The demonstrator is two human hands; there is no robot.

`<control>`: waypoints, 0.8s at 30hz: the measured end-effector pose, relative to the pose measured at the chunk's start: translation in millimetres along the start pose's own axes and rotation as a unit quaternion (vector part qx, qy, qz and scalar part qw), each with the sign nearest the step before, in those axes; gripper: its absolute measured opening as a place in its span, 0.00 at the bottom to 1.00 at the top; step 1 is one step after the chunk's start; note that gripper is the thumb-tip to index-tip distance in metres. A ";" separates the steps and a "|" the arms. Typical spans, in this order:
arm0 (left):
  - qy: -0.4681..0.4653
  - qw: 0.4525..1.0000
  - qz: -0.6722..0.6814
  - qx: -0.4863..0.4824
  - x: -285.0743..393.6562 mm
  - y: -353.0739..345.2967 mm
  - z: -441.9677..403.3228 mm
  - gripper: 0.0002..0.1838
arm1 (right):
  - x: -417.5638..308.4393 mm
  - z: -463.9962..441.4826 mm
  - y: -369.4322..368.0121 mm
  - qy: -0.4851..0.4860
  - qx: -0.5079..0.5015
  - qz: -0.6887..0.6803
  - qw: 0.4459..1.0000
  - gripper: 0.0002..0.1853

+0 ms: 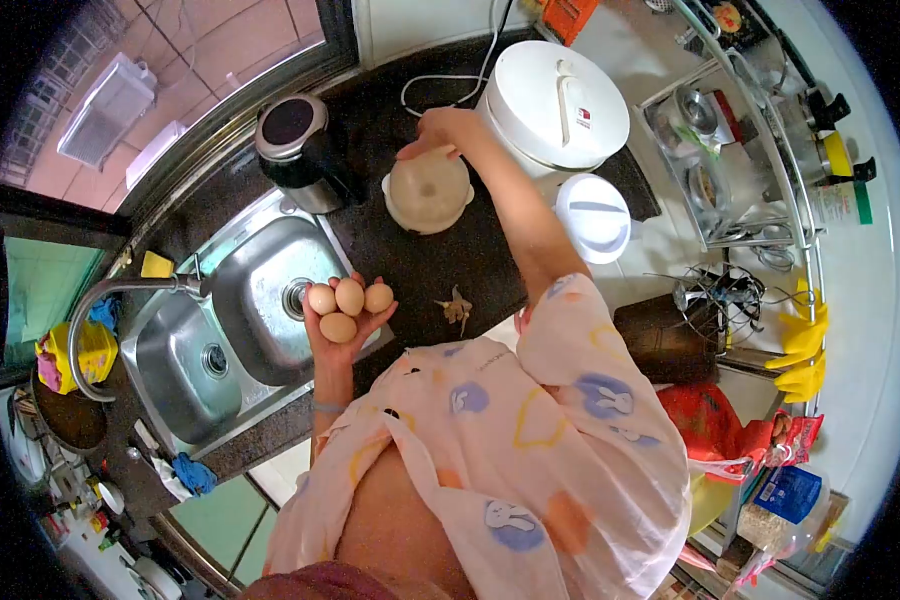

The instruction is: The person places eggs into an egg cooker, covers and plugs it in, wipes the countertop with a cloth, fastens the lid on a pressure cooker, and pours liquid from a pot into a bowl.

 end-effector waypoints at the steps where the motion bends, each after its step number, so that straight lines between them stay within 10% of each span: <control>1: 0.005 1.000 0.008 -0.006 -0.7 -2.9 2.5 0.24 | -1.6 16.9 -1.1 0.011 0.052 0.029 0.998 0.48; 17: 0.044 0.999 0.030 -0.008 -1.1 4.1 18.1 0.25 | 5.2 49.0 -69.1 0.090 0.243 0.265 0.929 0.64; 24: 0.002 1.000 0.008 0.007 5.9 0.8 29.1 0.24 | 1.5 106.9 -38.8 0.064 0.206 0.028 0.976 0.57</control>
Point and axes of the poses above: each hand's wrist, its own z-axis away from the middle knuckle, its own y-axis out of the back of the hand, x = y × z, the point moved 3 cm from there along -z, towards the middle knuckle, and after that the axes turned 5 degrees about y, right-handed, at the moved point
